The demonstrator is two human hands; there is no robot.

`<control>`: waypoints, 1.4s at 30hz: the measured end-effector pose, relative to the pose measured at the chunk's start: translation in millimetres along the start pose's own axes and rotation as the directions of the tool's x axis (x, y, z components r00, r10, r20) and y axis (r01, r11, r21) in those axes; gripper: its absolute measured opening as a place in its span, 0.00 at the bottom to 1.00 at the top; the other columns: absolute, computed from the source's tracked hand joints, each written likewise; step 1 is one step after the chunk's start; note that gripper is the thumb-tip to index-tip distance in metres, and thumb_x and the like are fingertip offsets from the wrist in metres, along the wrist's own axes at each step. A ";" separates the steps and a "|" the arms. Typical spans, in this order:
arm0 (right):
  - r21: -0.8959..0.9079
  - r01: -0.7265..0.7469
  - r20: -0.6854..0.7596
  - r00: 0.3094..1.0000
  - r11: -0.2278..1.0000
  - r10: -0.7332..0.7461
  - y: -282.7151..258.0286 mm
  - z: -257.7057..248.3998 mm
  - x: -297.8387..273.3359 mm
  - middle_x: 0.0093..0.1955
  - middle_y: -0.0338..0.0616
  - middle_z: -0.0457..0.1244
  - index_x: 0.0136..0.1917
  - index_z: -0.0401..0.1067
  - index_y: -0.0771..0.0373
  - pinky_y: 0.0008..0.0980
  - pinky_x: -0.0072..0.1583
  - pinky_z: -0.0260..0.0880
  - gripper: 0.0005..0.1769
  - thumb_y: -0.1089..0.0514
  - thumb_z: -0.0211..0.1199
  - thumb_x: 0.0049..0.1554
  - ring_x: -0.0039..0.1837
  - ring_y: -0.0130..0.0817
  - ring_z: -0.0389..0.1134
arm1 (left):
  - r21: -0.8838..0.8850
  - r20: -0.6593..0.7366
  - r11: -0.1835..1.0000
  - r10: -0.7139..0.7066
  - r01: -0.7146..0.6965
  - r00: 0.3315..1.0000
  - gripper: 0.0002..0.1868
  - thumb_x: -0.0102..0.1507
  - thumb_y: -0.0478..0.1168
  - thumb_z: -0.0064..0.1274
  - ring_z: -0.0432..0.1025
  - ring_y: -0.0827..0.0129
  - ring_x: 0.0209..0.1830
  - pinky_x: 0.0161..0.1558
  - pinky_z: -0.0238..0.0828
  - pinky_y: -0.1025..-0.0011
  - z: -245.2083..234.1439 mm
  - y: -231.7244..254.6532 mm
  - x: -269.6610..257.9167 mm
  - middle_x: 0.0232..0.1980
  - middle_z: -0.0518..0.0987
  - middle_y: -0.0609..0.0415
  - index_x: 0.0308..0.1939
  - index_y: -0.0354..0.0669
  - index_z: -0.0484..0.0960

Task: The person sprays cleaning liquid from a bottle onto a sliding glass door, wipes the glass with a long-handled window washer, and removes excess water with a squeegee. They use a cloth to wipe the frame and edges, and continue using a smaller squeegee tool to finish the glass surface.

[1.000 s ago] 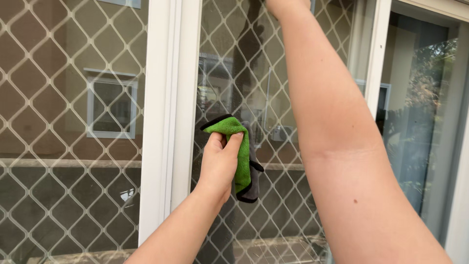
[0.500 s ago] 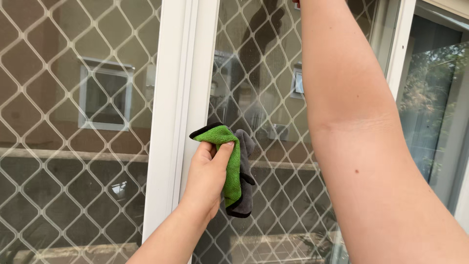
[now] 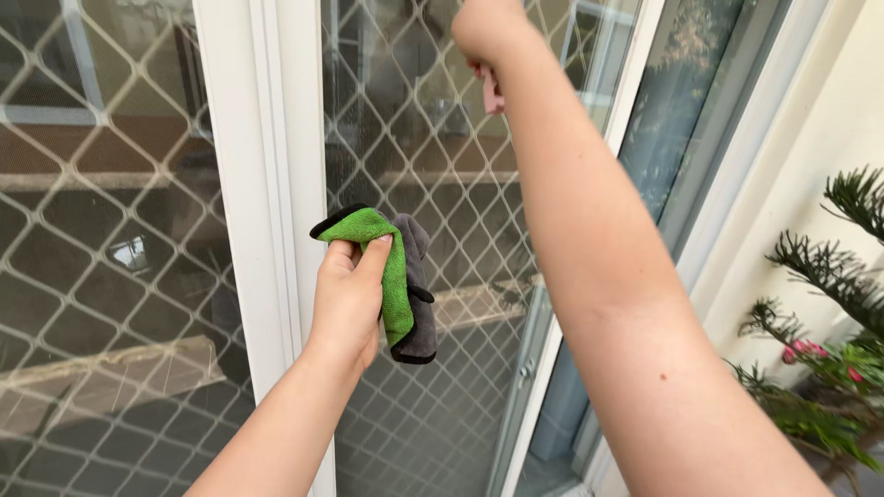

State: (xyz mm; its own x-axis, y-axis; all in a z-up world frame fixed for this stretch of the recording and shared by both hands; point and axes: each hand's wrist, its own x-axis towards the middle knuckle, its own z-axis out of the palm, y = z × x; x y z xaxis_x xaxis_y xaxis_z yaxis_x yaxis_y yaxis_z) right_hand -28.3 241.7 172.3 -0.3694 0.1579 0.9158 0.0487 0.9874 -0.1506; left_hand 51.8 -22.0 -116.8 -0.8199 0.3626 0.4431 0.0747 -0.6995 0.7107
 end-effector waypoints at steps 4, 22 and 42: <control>0.049 0.021 0.008 1.000 0.999 -0.021 4.9 49.2 -144.4 0.48 0.65 0.69 0.82 0.40 0.42 0.56 0.54 0.72 0.54 0.71 0.54 0.50 0.52 0.65 0.72 | 0.020 -0.046 0.994 -0.103 0.104 0.994 0.11 0.69 0.38 0.48 0.75 0.73 0.45 0.46 0.73 0.71 -10.5 -15.5 -40.4 0.49 0.80 0.54 0.53 0.37 0.76; -0.180 -0.536 0.738 0.480 0.825 0.474 13.6 175.9 -785.1 0.44 0.59 0.69 0.83 0.38 0.28 0.59 0.51 0.68 0.54 0.67 0.56 0.55 0.48 0.59 0.71 | -0.052 -0.417 0.913 -0.388 0.405 0.822 0.09 0.69 0.36 0.48 0.74 0.74 0.44 0.45 0.71 0.72 -168.0 -203.3 -162.8 0.47 0.80 0.55 0.51 0.38 0.76; 0.196 -0.887 0.932 0.300 -0.417 -0.201 47.8 -70.5 -724.0 0.30 0.42 0.54 0.80 0.47 0.48 0.27 0.27 0.56 0.32 0.37 0.45 0.68 0.23 0.27 0.52 | -0.183 -0.256 0.674 -0.736 0.716 0.627 0.28 0.68 0.57 0.50 0.75 0.68 0.48 0.49 0.74 0.66 -113.3 -188.8 -204.6 0.53 0.81 0.53 0.59 0.36 0.78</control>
State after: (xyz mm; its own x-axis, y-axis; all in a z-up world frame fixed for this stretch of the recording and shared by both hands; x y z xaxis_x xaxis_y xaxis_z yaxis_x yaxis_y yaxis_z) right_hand 306.9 175.4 -471.7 -0.9859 -0.1618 -0.0417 0.1257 -0.5541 -0.8229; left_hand 141.1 -33.8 -403.5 -0.7142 0.5846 -0.3851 -0.6407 -0.3242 0.6960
